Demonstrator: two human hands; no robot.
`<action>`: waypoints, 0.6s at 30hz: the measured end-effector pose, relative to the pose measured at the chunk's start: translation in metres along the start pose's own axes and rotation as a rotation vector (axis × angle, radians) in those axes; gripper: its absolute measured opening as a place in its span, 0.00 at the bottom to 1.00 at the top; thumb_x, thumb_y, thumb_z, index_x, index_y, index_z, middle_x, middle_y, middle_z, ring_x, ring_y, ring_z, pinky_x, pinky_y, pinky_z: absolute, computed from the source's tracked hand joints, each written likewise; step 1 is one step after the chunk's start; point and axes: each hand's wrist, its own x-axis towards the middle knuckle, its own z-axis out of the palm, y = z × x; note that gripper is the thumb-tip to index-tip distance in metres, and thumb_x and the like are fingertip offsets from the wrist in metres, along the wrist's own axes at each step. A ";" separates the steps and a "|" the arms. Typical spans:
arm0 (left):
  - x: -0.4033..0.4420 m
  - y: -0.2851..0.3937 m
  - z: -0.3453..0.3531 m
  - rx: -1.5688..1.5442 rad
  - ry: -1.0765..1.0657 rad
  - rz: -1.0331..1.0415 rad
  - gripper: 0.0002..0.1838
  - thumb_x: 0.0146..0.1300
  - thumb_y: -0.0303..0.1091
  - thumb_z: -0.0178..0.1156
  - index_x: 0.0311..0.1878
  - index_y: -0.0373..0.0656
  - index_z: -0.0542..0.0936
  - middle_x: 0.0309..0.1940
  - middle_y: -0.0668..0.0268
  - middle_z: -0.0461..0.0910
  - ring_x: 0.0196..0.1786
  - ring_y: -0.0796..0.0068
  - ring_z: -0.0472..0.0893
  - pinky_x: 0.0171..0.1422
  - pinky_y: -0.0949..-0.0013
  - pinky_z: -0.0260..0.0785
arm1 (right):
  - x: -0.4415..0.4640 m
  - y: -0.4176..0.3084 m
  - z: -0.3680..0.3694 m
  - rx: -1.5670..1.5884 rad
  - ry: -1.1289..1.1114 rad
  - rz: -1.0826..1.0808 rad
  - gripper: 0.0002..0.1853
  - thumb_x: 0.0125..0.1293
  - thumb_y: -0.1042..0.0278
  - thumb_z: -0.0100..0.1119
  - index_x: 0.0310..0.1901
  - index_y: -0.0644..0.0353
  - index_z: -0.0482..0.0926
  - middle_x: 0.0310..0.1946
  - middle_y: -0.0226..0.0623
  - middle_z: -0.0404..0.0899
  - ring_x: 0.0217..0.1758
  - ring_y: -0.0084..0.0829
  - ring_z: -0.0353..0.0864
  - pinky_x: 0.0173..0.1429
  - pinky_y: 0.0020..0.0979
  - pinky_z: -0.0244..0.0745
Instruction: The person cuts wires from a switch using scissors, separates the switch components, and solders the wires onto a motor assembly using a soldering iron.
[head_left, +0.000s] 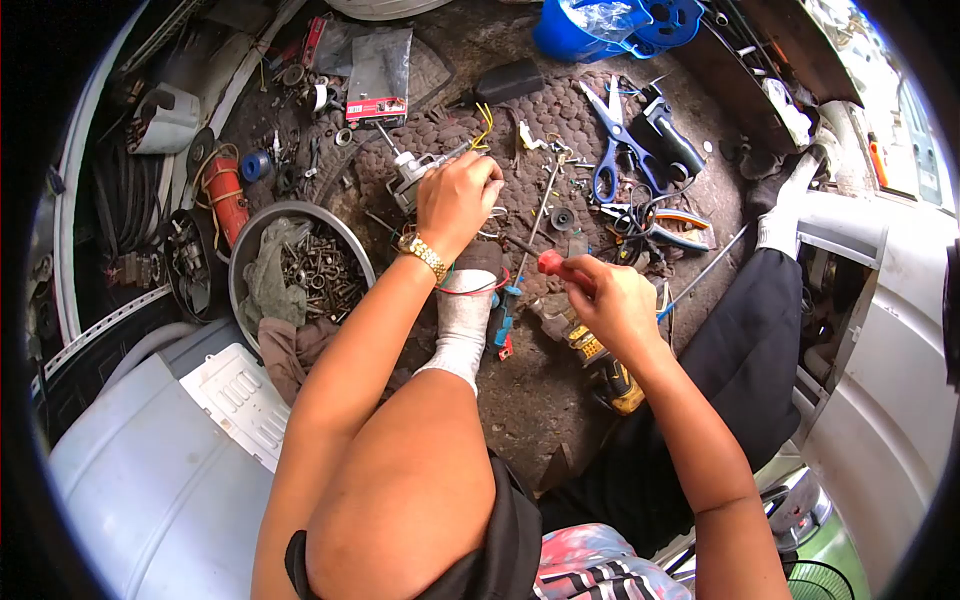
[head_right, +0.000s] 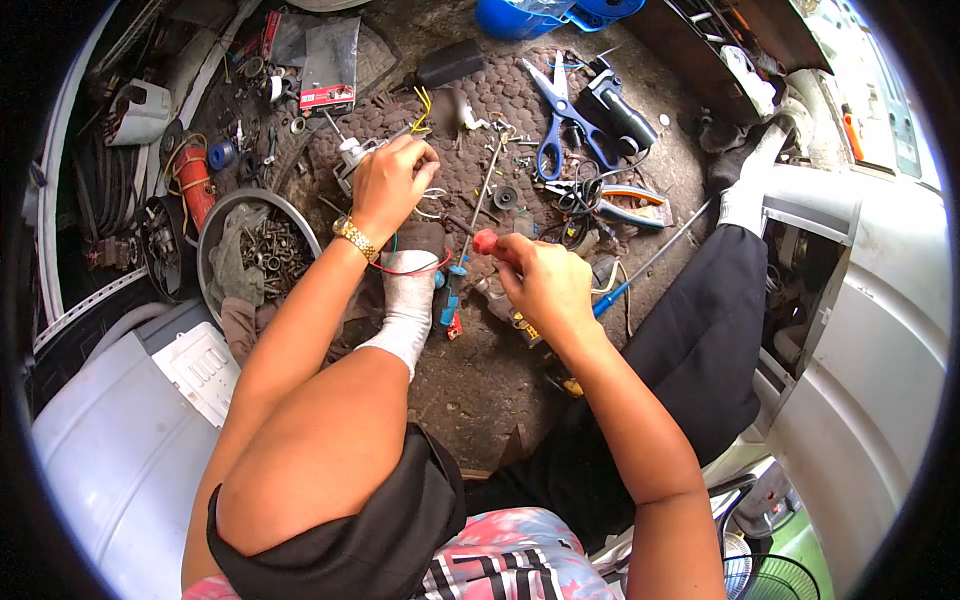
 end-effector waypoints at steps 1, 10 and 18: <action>0.001 -0.001 0.000 -0.003 0.010 0.002 0.05 0.57 0.34 0.69 0.35 0.46 0.83 0.34 0.64 0.82 0.38 0.58 0.83 0.41 0.58 0.75 | 0.000 -0.001 -0.001 -0.002 -0.002 -0.003 0.12 0.59 0.65 0.65 0.45 0.49 0.84 0.29 0.40 0.85 0.33 0.45 0.86 0.37 0.42 0.78; -0.004 -0.011 -0.005 -0.059 0.036 -0.099 0.05 0.57 0.35 0.69 0.35 0.49 0.83 0.34 0.66 0.81 0.40 0.59 0.82 0.45 0.56 0.73 | -0.011 -0.011 0.012 -0.170 0.087 -0.164 0.16 0.57 0.72 0.63 0.48 0.47 0.84 0.31 0.35 0.79 0.29 0.42 0.83 0.32 0.42 0.77; -0.017 -0.006 -0.007 0.036 -0.102 0.046 0.05 0.55 0.36 0.69 0.34 0.51 0.84 0.37 0.70 0.78 0.48 0.63 0.77 0.55 0.57 0.66 | -0.010 -0.014 0.015 -0.093 0.043 -0.085 0.13 0.57 0.72 0.63 0.45 0.50 0.83 0.31 0.37 0.78 0.29 0.47 0.83 0.33 0.46 0.77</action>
